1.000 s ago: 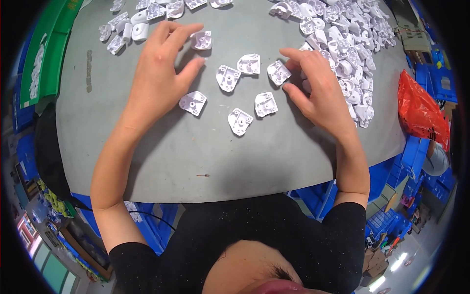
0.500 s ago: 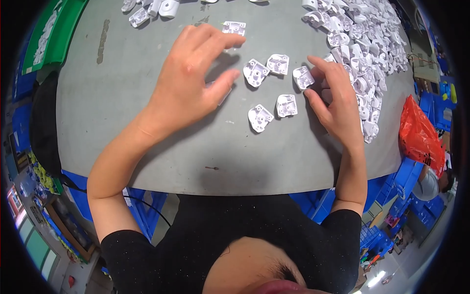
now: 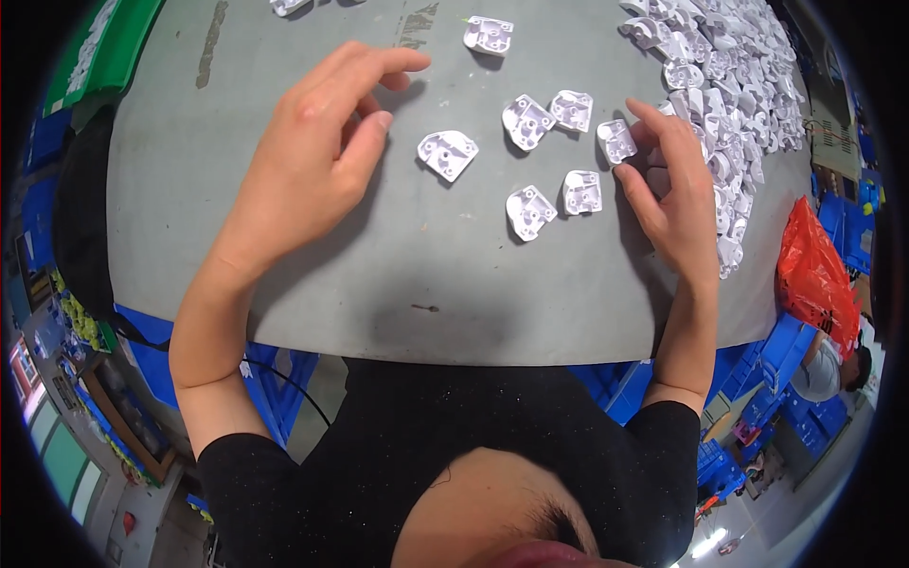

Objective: Sorting and arranging small white plastic toy components on a factory workbench.

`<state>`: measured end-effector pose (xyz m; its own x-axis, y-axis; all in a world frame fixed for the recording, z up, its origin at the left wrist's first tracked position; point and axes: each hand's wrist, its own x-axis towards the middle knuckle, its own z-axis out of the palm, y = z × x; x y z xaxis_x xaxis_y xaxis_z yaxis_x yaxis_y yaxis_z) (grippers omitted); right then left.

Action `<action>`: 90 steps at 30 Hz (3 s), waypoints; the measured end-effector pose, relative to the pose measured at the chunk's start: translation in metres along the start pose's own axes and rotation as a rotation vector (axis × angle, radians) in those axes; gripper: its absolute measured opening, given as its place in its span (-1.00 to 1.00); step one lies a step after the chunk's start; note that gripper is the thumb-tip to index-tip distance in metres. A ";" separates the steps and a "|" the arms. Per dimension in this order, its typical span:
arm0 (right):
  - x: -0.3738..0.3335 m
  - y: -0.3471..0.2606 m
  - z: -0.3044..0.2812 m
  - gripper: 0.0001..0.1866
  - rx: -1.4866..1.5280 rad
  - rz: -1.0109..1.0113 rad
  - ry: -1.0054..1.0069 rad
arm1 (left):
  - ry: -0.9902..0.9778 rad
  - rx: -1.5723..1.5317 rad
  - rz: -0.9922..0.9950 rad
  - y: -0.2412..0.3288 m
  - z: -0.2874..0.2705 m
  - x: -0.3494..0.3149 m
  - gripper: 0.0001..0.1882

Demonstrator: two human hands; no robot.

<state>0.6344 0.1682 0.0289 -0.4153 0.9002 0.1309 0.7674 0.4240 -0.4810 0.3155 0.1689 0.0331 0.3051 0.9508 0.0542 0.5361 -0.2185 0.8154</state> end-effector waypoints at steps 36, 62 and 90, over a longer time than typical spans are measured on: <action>0.075 -0.040 0.028 -0.54 0.181 -0.152 -0.351 | 0.134 0.119 0.225 -0.005 0.060 0.013 -0.50; -0.125 0.023 -0.042 -0.58 1.587 0.341 0.428 | 0.033 0.038 0.219 0.029 0.033 0.003 -0.71; -0.058 -0.028 -0.032 -0.59 -0.057 -0.092 0.414 | 0.230 0.156 0.147 -0.020 0.040 0.055 -0.42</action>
<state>0.6520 0.1075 0.0628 -0.2612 0.8174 0.5134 0.7671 0.4987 -0.4036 0.3528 0.2173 -0.0034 0.2120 0.9275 0.3080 0.6190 -0.3713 0.6921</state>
